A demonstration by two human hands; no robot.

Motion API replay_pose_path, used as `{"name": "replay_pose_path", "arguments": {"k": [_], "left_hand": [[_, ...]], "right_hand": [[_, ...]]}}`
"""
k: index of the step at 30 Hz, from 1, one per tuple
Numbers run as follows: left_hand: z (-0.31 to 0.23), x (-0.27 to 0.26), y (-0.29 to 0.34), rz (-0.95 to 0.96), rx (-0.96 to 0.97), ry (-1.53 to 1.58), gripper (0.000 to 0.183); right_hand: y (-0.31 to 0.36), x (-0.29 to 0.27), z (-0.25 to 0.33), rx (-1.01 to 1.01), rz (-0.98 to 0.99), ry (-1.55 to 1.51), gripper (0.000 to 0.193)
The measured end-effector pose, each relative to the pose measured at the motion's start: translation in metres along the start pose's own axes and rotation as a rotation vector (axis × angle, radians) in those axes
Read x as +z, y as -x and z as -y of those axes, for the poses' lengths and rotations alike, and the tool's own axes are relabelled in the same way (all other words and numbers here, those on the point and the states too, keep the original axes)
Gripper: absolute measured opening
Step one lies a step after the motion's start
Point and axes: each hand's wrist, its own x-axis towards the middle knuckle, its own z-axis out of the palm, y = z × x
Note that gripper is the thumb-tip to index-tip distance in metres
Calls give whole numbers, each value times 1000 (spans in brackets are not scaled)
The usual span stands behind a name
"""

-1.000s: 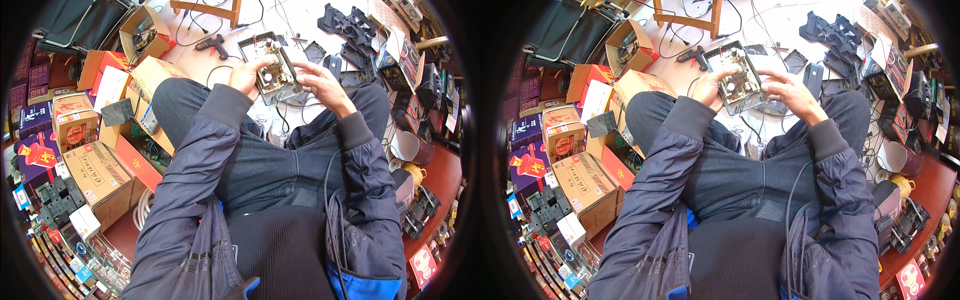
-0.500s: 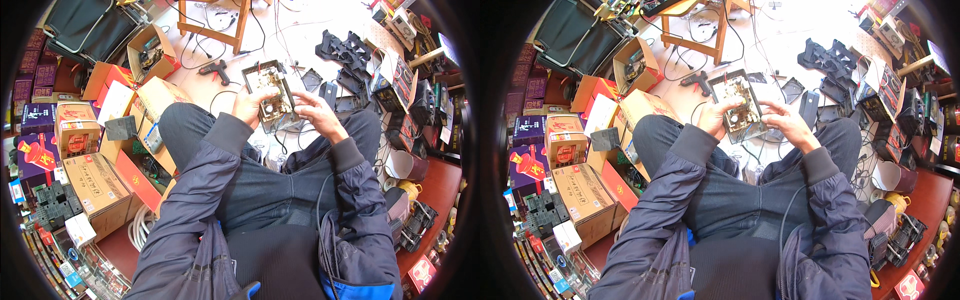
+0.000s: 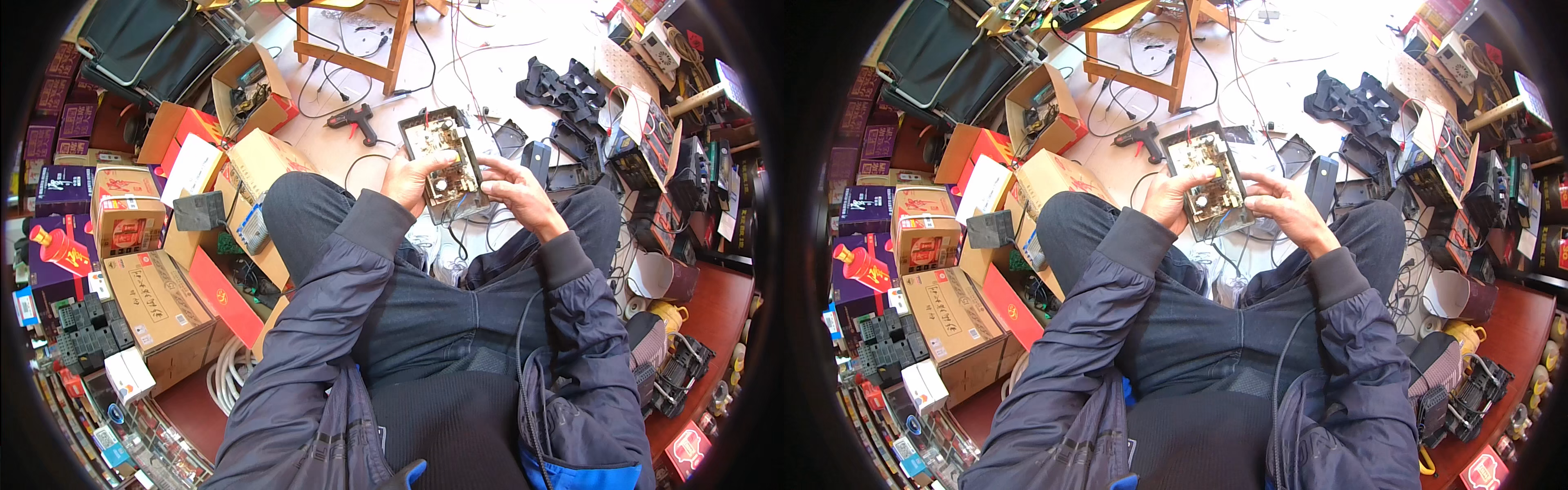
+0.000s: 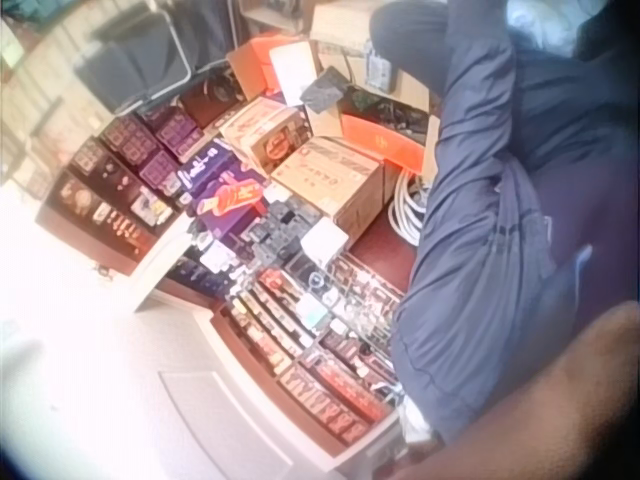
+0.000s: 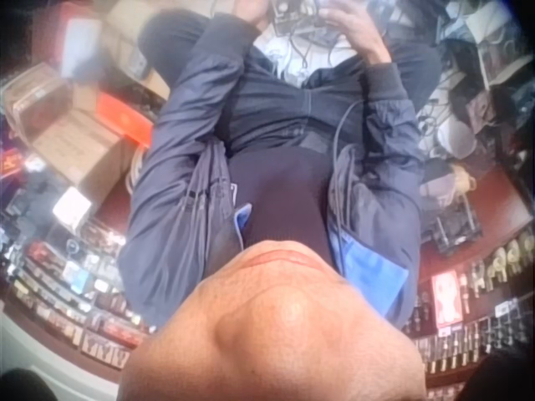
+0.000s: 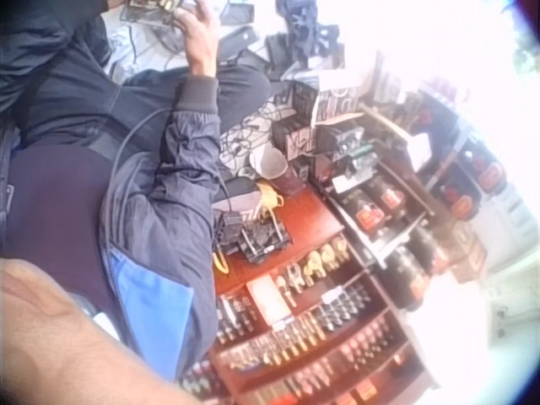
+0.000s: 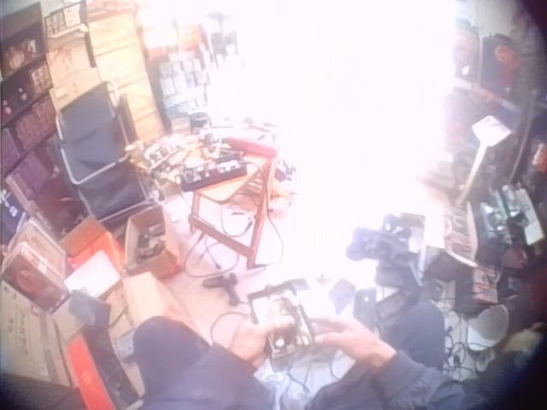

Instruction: The person sits on the floor and handles a black electronic device, opening it to reveal the circuit board. They use a hot glue gun to apply glue to components inside the device, then set the tool down and continue manipulating the board and wires.

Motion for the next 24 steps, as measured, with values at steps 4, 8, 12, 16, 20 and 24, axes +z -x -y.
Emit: {"name": "replay_pose_path", "arguments": {"k": [4,8,12,16,20,24], "left_hand": [[-2,1,1,16,-2,9,37],[-2,2,0,26,20,11,35],[1,-1,-2,17,11,31,35],[3,-2,-3,16,21,20,34],[1,-1,-2,-1,-1,24,35],[0,0,-1,14,1,27,35]], "right_hand": [[2,1,1,5,1,-7,55],[1,1,4,9,-11,21,53],[1,1,3,4,-3,-11,54],[0,0,0,-3,19,-8,54],[0,-1,0,-2,14,-8,54],[1,-1,1,0,12,1,54]]}}
